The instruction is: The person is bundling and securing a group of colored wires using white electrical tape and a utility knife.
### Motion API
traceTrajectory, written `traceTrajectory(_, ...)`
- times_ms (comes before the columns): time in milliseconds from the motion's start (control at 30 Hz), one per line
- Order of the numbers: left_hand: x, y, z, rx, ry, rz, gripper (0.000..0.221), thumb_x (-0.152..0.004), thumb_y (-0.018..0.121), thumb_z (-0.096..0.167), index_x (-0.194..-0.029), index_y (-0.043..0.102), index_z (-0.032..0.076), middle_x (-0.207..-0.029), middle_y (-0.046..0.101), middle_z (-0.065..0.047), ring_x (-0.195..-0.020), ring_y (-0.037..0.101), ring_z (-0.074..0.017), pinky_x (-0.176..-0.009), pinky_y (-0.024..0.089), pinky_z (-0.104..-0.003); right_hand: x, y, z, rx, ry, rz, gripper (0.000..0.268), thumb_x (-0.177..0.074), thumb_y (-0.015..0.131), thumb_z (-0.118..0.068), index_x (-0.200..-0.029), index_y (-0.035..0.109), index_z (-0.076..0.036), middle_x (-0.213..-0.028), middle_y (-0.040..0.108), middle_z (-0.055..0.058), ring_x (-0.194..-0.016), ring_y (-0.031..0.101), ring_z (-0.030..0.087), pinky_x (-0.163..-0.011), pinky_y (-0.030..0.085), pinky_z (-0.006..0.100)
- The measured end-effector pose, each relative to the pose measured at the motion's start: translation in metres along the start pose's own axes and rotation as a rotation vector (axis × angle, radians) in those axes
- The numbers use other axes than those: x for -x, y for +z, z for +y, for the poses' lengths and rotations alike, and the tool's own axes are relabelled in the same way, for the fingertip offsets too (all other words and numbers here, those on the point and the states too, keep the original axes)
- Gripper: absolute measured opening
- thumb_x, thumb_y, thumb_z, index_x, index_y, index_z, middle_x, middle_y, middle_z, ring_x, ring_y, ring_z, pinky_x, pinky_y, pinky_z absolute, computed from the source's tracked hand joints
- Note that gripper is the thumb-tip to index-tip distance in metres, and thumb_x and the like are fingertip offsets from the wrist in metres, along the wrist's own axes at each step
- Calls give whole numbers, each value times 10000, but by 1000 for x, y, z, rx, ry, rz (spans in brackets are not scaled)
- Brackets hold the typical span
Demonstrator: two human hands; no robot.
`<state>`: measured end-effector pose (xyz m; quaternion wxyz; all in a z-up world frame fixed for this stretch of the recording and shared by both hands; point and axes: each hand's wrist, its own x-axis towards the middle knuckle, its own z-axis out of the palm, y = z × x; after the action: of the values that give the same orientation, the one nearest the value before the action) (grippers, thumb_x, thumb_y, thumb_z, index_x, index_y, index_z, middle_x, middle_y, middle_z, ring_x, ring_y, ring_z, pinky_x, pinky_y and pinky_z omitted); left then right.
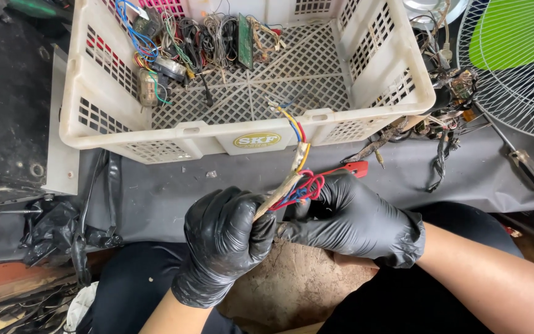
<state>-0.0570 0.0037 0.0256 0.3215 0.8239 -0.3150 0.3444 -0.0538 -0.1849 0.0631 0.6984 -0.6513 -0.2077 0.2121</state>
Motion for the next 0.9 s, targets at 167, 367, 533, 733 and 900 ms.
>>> traceTrajectory(167,5,2,-6,26,-70,27,271,-994,419,213,-821,526,34,-687,528,-105,-532,477,-319,-492,381,-436,5,-13,8,245,36,51,128,-836,739,-191,-857,727,-65,-788,718,-1,-702,633,69,-636,547,225)
traceTrajectory(367,6,3,-8,46,-126,46,268,-990,436,209,-811,527,31,-666,504,-108,-524,464,-332,-493,375,-445,5,-19,10,303,44,43,180,-836,725,-202,-964,746,-76,-909,779,19,-767,695,77,-678,588,224)
traceTrajectory(533,3,3,-6,-12,-35,41,273,-997,419,217,-824,530,37,-706,544,-97,-543,496,-312,-491,395,-436,2,-13,9,227,50,58,51,-842,743,-117,-847,720,-71,-766,696,-20,-667,603,60,-586,536,226)
traceTrajectory(733,4,4,-6,-23,-2,0,301,-990,425,242,-838,569,26,-733,585,-111,-580,538,-309,-511,428,-436,4,-16,17,270,214,91,196,-789,688,29,-649,637,-97,-567,534,-54,-518,452,50,-442,407,226)
traceTrajectory(900,4,4,-5,-37,0,2,287,-990,449,244,-828,566,37,-729,586,-90,-566,531,-294,-492,412,-425,4,-15,16,322,137,106,187,-731,603,48,-650,595,-121,-595,544,-72,-521,466,36,-433,428,220)
